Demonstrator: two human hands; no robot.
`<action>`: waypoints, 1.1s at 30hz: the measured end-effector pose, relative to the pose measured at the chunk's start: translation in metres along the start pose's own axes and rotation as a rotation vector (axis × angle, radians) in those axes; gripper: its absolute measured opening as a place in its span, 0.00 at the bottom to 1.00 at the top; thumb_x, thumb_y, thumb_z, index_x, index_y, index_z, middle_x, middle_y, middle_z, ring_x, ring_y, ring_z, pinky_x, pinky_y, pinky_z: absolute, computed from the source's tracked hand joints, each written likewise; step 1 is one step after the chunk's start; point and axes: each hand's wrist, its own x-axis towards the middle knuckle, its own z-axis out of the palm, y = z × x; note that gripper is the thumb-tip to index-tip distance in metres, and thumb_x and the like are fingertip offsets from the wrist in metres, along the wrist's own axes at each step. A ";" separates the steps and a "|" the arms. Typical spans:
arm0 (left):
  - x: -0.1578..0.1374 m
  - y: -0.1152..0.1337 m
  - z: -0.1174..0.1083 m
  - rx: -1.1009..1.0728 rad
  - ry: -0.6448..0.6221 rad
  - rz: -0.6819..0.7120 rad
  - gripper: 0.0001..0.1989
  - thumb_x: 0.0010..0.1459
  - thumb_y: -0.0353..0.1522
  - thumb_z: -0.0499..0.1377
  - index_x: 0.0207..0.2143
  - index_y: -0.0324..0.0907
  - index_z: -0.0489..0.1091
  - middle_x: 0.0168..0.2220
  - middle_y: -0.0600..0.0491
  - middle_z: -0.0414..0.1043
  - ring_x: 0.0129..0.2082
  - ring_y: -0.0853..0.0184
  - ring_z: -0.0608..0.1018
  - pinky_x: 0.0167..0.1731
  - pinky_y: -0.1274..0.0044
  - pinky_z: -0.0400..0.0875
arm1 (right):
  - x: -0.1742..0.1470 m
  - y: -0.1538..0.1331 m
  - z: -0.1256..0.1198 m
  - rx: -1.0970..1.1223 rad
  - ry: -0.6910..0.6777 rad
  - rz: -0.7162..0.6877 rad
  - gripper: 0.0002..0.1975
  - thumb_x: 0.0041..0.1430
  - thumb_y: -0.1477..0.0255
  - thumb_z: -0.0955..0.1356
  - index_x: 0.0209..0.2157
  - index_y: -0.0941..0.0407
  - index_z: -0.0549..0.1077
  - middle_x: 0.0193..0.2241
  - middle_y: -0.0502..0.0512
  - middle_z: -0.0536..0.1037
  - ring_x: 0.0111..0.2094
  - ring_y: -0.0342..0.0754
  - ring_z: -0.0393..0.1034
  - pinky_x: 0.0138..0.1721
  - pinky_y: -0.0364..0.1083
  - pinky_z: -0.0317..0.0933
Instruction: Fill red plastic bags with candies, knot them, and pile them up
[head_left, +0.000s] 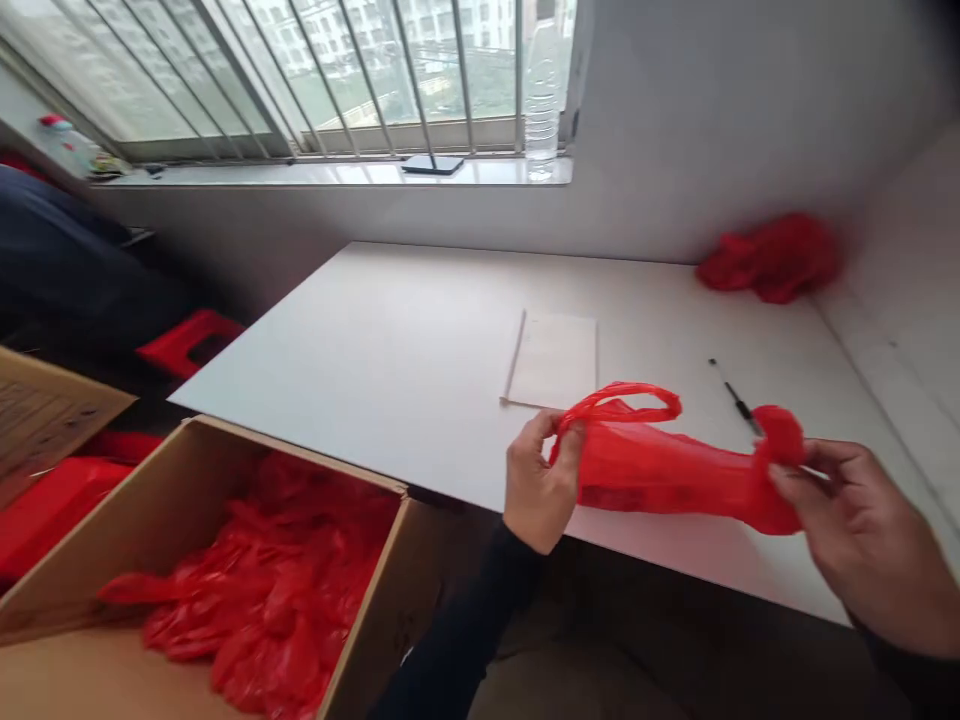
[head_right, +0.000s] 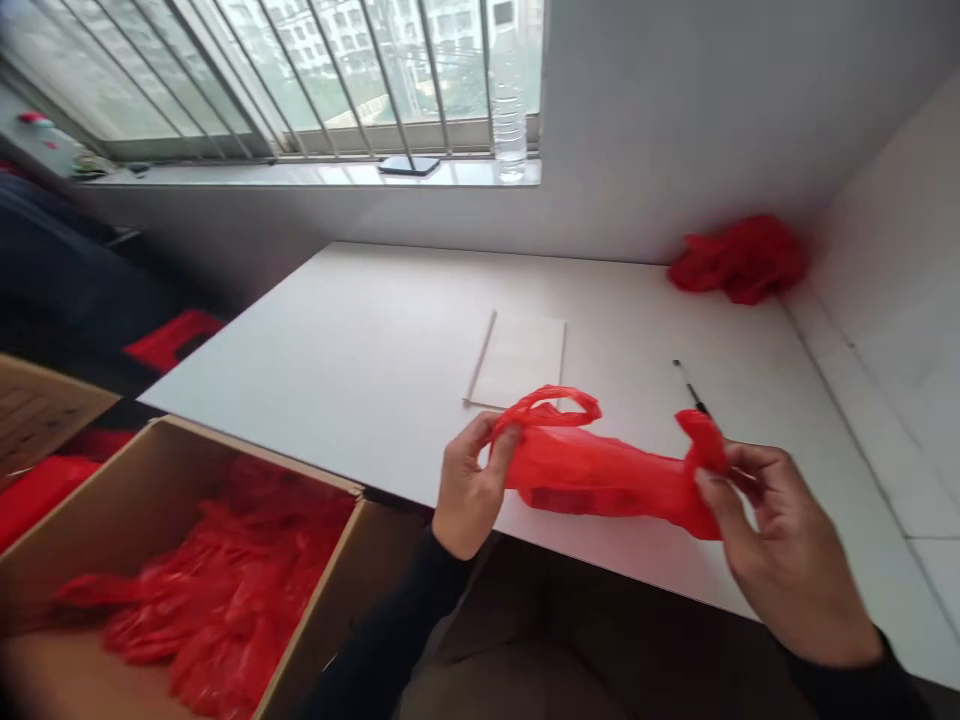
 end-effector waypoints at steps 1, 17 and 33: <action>0.002 0.003 -0.002 -0.009 -0.026 0.017 0.10 0.64 0.37 0.58 0.43 0.42 0.73 0.42 0.48 0.76 0.43 0.61 0.76 0.46 0.70 0.69 | -0.001 -0.008 0.001 0.063 -0.031 -0.005 0.19 0.60 0.52 0.70 0.46 0.48 0.68 0.43 0.54 0.75 0.45 0.53 0.72 0.44 0.50 0.68; -0.009 0.060 -0.027 0.053 -0.046 0.074 0.07 0.66 0.37 0.57 0.40 0.46 0.74 0.35 0.55 0.72 0.35 0.68 0.73 0.37 0.77 0.68 | -0.037 -0.087 -0.012 0.079 0.346 -0.537 0.22 0.57 0.75 0.71 0.50 0.42 0.68 0.45 0.53 0.71 0.49 0.55 0.69 0.52 0.58 0.68; -0.012 0.049 -0.016 -0.293 -0.045 -0.141 0.11 0.59 0.36 0.66 0.44 0.47 0.71 0.43 0.55 0.73 0.43 0.68 0.76 0.44 0.79 0.73 | -0.025 -0.095 0.015 -0.587 -0.385 -0.641 0.13 0.71 0.72 0.57 0.35 0.54 0.69 0.30 0.52 0.75 0.28 0.48 0.70 0.27 0.49 0.62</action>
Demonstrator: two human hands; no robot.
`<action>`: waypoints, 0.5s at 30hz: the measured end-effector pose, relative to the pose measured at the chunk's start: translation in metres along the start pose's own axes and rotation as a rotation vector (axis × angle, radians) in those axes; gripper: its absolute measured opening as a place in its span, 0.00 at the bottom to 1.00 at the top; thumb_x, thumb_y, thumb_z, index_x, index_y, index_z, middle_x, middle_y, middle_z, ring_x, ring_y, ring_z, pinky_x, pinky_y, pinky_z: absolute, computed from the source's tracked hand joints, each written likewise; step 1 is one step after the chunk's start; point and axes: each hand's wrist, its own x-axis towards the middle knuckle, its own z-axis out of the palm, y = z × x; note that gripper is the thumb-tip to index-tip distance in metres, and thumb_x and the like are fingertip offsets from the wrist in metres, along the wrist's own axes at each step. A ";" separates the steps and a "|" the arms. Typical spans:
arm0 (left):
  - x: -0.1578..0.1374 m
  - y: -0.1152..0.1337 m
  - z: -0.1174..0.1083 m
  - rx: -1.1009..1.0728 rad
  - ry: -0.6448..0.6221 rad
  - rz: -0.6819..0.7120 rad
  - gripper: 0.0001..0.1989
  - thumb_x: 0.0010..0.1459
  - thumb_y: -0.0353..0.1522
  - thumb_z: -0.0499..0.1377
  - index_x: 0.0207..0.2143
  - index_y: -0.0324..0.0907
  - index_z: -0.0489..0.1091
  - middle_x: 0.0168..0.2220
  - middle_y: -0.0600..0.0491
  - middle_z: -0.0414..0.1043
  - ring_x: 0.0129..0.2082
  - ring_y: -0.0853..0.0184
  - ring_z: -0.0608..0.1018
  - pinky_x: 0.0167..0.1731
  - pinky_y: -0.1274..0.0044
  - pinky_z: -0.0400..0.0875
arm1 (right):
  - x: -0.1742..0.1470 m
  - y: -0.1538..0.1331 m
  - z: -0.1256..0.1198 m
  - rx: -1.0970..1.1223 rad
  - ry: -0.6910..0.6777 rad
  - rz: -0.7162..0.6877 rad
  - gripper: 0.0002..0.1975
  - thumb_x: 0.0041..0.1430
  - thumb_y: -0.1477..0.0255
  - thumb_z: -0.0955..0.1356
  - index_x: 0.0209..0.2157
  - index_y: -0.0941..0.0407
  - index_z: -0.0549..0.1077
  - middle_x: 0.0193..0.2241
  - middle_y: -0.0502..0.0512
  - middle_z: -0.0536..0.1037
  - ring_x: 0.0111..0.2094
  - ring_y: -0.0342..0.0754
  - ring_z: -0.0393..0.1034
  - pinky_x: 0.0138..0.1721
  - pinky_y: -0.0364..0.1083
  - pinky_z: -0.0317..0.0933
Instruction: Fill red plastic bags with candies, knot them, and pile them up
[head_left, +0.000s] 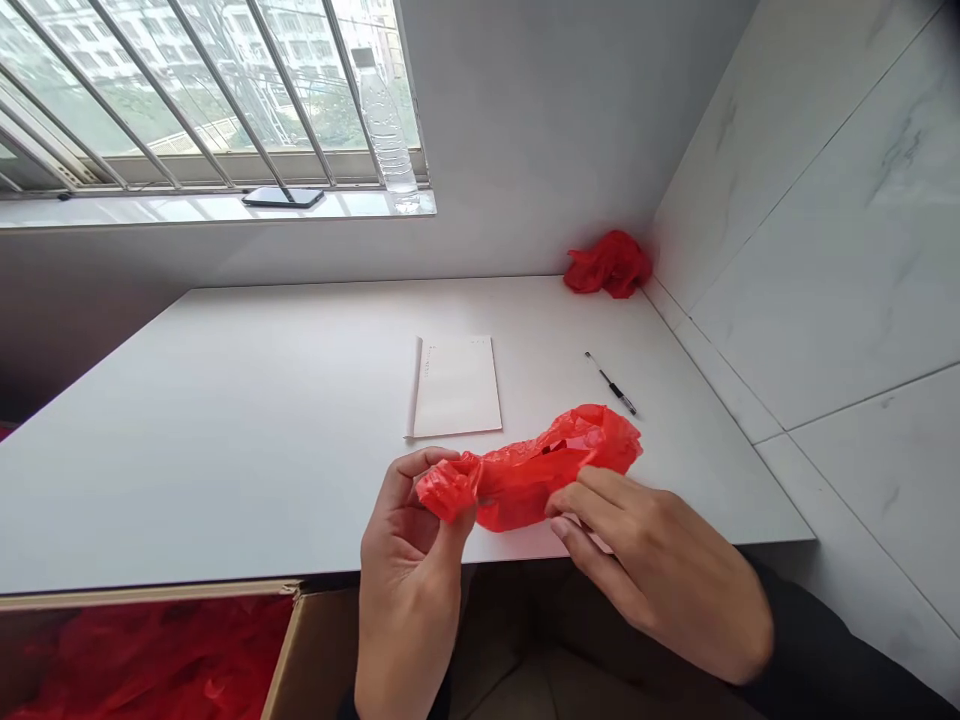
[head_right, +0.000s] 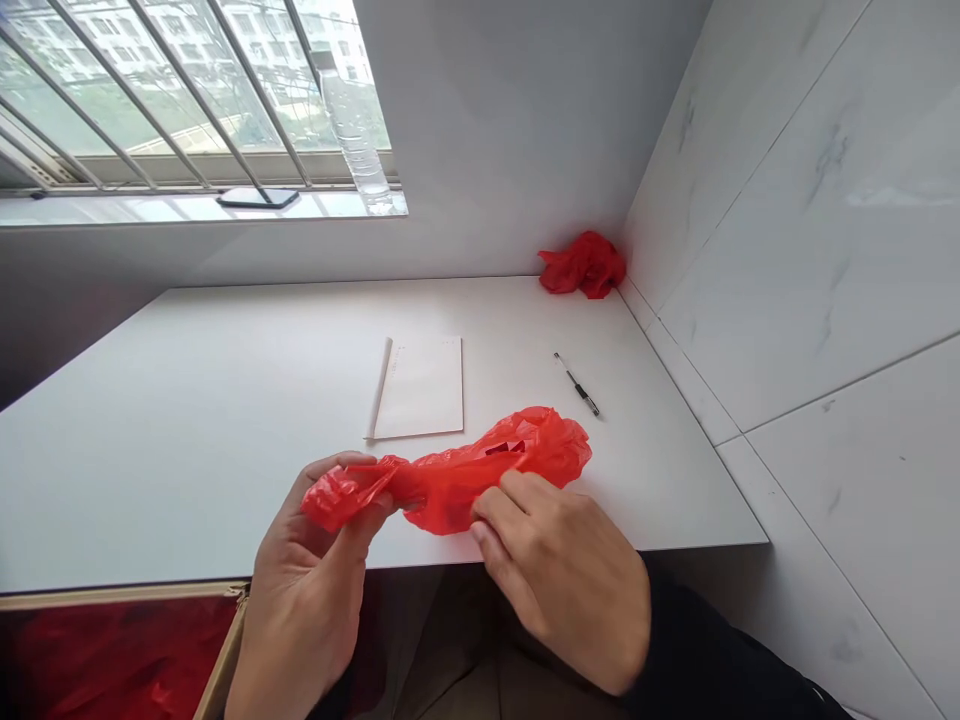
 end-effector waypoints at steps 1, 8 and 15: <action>0.001 0.000 0.000 -0.036 -0.004 -0.029 0.11 0.59 0.36 0.66 0.44 0.47 0.72 0.44 0.55 0.73 0.44 0.67 0.76 0.45 0.78 0.74 | 0.002 -0.003 -0.003 0.029 0.080 -0.038 0.10 0.71 0.73 0.58 0.40 0.54 0.70 0.37 0.54 0.76 0.36 0.50 0.72 0.35 0.50 0.65; 0.008 0.007 0.005 -0.405 0.035 -0.247 0.09 0.58 0.36 0.64 0.38 0.40 0.75 0.39 0.50 0.73 0.38 0.67 0.75 0.36 0.77 0.76 | 0.004 0.011 0.009 -0.001 -0.143 0.058 0.11 0.68 0.79 0.56 0.38 0.55 0.67 0.23 0.49 0.70 0.20 0.46 0.63 0.21 0.49 0.54; 0.002 -0.001 0.014 -0.342 -0.199 -0.301 0.07 0.61 0.36 0.64 0.39 0.43 0.70 0.44 0.52 0.73 0.41 0.67 0.76 0.39 0.79 0.73 | 0.014 0.036 0.037 0.021 -0.330 0.080 0.10 0.61 0.78 0.62 0.27 0.54 0.67 0.19 0.51 0.69 0.16 0.45 0.60 0.18 0.46 0.49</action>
